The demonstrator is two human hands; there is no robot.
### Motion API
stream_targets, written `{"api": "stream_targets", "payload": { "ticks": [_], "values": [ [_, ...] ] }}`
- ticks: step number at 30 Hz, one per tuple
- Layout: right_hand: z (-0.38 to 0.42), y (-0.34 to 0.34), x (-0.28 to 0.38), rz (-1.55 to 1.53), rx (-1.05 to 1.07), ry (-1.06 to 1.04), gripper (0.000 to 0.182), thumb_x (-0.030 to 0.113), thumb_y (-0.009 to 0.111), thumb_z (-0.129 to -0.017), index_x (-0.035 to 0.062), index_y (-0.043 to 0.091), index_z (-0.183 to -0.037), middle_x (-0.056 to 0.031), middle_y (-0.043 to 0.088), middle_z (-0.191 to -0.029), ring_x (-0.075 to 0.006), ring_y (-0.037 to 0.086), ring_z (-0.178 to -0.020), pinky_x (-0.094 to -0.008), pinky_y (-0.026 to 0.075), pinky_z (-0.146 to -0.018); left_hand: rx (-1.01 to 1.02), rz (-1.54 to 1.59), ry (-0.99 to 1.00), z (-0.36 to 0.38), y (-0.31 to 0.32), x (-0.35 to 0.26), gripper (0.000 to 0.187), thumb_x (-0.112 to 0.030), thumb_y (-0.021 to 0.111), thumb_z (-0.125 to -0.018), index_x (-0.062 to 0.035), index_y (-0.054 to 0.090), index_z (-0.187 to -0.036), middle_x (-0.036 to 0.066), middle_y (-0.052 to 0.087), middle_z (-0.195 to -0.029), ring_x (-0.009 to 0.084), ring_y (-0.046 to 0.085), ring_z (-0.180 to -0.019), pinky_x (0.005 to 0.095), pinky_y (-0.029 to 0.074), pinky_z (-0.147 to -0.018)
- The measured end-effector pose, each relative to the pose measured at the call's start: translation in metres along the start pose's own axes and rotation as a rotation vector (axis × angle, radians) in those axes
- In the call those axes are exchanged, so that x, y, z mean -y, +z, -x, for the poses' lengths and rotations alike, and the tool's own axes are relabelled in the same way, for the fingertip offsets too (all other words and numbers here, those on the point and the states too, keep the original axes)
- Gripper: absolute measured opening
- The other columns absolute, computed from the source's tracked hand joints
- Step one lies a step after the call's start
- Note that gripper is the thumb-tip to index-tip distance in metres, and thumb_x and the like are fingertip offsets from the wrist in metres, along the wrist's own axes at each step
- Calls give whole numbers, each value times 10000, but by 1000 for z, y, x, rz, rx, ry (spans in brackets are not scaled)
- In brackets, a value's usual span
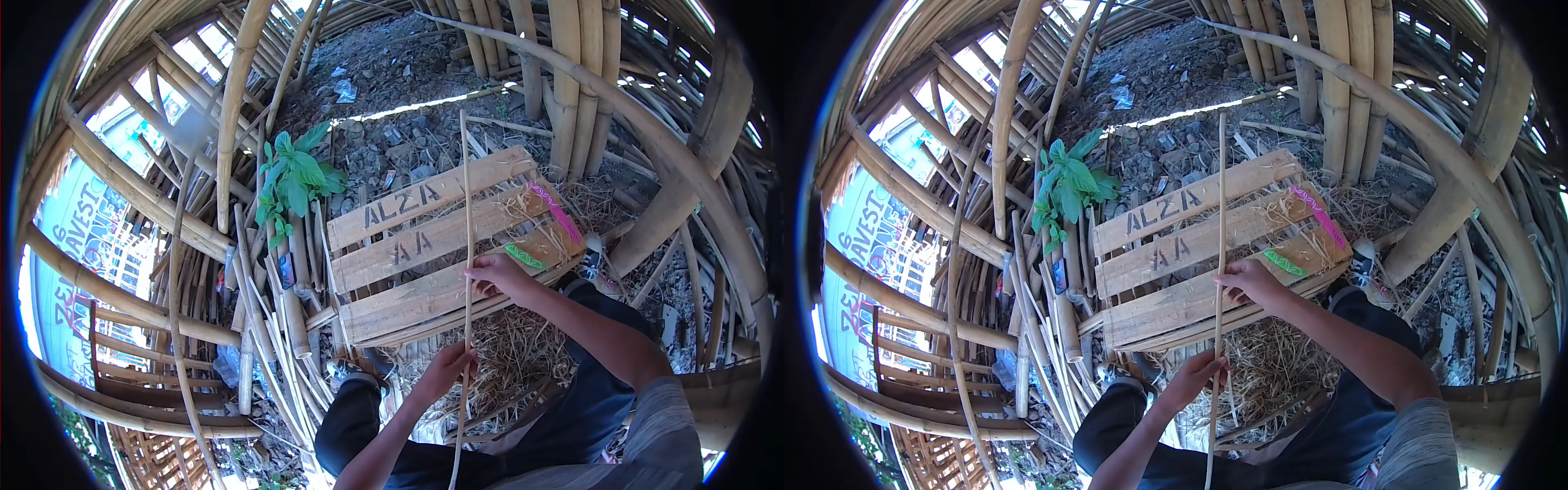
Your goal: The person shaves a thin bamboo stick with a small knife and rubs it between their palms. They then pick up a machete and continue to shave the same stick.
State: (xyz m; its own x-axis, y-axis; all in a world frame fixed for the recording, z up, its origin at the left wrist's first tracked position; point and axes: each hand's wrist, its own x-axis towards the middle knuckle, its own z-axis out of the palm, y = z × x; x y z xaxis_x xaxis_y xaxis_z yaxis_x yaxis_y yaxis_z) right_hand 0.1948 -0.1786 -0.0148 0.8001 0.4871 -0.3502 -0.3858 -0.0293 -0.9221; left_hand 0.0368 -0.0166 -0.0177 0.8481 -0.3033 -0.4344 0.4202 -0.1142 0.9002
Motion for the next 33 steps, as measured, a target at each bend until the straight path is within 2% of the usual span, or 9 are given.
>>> {"api": "stream_targets", "payload": {
  "ticks": [3, 9, 13, 19, 21, 23, 26, 28, 33],
  "values": [
    [-2, 2, -5, 94, 98, 9, 240, 276, 638, -815, 38, 622, -849, -4, 601, -710, -69, 562, -566, -196, 438, -483, -31, 35, -21, 0, -2, -2, 259, -253, 397, -958, -41, 525, -883, 14, 534, -709, 83, 548, -663, 235, 464, -616],
    [4, 14, -17, 237, 350, 150, 250, 283, 638, -812, 36, 624, -849, -18, 623, -740, -77, 576, -594, -204, 454, -504, -90, 144, -15, -2, -8, -5, 241, -247, 391, -959, -45, 510, -904, 21, 531, -694, 104, 555, -639, 250, 472, -592],
    [-5, 8, -15, 125, 105, -8, 264, 277, 574, -853, 17, 620, -838, -31, 623, -736, -81, 576, -583, -210, 458, -500, -81, 147, -61, 1, -4, -16, 214, -244, 390, -959, -48, 475, -944, 23, 534, -694, 113, 558, -616, 256, 471, -577],
    [-7, -8, -13, 371, 236, 73, 274, 288, 523, -886, 27, 605, -901, -25, 635, -798, -68, 579, -623, -198, 459, -519, -15, 65, -57, -5, 3, 8, 194, -223, 365, -965, -41, 418, -1007, 40, 538, -705, 124, 558, -599, 252, 464, -544],
    [2, 1, -11, 514, 314, 132, 305, 309, 525, -882, 19, 608, -922, -25, 642, -825, -79, 590, -633, -202, 465, -538, -22, 186, -61, -6, 4, 11, 196, -208, 331, -971, -43, 409, -1043, 56, 534, -718, 124, 557, -594, 247, 461, -532],
    [4, 6, -17, 511, 324, 71, 341, 332, 535, -859, 6, 634, -858, -62, 652, -756, -112, 598, -581, -241, 477, -527, -26, 235, -38, -4, 1, 6, 200, -199, 311, -973, -44, 407, -1056, 71, 547, -744, 125, 556, -586, 245, 465, -524],
    [6, 11, -21, 797, 396, -90, 339, 328, 533, -848, 11, 646, -808, -84, 635, -665, -162, 594, -547, -298, 479, -547, -92, 288, -13, -6, -4, 1, 209, -178, 275, -973, -45, 388, -1090, 101, 575, -804, 129, 554, -573, 246, 480, -514],
    [5, 14, -26, 1018, 297, -288, 351, 318, 517, -846, 24, 657, -715, -105, 605, -583, -214, 588, -524, -348, 478, -581, -192, 281, 0, -9, -8, -1, 203, -143, 252, -964, -49, 336, -1123, 151, 606, -904, 145, 556, -555, 268, 510, -509],
    [9, 9, -20, 962, 307, -210, 402, 319, 491, -857, 29, 653, -632, -100, 588, -532, -239, 578, -491, -356, 479, -591, -274, 301, -39, -18, -16, 7, 170, -141, 269, -959, -46, 327, -1087, 183, 604, -905, 167, 574, -562, 300, 528, -524]
  ]
}}
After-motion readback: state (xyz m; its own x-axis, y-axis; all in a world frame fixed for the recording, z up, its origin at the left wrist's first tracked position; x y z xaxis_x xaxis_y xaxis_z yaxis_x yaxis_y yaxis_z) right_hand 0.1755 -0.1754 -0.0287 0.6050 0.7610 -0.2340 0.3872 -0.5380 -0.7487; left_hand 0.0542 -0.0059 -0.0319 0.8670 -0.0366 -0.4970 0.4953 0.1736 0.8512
